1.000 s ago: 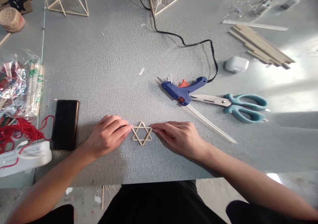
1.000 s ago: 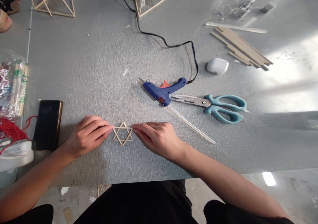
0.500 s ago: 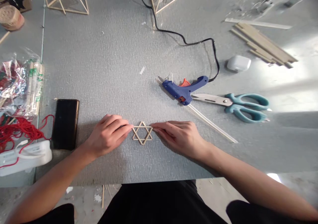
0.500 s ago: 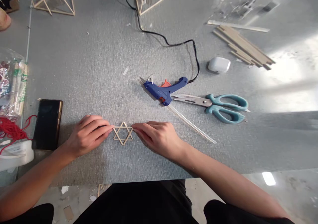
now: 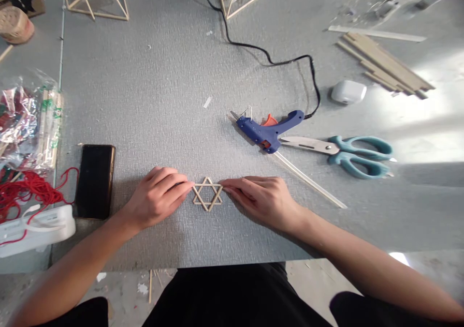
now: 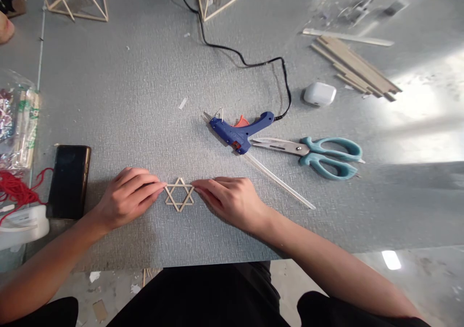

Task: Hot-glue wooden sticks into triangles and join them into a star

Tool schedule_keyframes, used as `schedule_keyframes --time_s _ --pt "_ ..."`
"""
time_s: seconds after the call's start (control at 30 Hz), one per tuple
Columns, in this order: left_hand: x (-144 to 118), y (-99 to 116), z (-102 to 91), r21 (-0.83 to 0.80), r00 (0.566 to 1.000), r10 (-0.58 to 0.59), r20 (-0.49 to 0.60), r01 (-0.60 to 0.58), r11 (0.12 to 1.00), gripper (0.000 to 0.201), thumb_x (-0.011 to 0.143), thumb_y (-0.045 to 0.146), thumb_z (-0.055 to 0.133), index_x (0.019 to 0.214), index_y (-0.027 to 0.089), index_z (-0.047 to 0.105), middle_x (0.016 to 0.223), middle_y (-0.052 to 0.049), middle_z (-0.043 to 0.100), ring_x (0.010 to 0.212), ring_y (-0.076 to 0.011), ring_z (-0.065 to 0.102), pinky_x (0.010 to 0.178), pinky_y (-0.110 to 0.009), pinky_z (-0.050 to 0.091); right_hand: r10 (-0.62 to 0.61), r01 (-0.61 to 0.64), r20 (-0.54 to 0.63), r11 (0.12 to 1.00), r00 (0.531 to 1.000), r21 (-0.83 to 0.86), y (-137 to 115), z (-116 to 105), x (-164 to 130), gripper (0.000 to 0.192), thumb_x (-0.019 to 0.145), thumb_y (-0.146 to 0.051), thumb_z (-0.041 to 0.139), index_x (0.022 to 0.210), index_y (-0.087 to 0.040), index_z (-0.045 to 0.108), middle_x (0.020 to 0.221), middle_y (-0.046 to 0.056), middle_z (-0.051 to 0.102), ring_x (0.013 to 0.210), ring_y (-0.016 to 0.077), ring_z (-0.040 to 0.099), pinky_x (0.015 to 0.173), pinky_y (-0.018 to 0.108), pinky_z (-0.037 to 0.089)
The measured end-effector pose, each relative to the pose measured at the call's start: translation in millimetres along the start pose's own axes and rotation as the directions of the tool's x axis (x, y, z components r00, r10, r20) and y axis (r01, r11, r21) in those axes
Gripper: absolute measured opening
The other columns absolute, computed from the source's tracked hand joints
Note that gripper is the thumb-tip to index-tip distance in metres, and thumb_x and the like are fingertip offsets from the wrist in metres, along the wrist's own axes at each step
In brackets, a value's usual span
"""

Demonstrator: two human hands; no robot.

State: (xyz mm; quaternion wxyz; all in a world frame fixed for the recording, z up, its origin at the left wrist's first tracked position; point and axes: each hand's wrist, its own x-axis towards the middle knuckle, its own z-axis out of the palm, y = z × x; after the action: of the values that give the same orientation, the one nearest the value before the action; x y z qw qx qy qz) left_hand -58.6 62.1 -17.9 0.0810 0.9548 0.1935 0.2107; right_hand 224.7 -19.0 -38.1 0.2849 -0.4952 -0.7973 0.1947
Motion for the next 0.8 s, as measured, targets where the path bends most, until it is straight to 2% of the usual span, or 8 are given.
schedule_keyframes --time_s 0.8 --pt "-0.1 -0.9 1.3 0.017 1.0 -0.002 0.003 0.002 1.0 0.023 0.093 0.01 0.068 0.114 0.016 0.066 0.1 -0.005 0.075 0.095 -0.0204 0.066 0.079 -0.035 0.05 -0.004 0.004 -0.008 1.0 1.0 -0.009 0.3 -0.2 -0.4 0.018 0.101 -0.022 0.06 0.115 -0.02 0.072 0.088 0.001 0.081 0.065 0.0127 0.074 0.056 0.024 0.053"
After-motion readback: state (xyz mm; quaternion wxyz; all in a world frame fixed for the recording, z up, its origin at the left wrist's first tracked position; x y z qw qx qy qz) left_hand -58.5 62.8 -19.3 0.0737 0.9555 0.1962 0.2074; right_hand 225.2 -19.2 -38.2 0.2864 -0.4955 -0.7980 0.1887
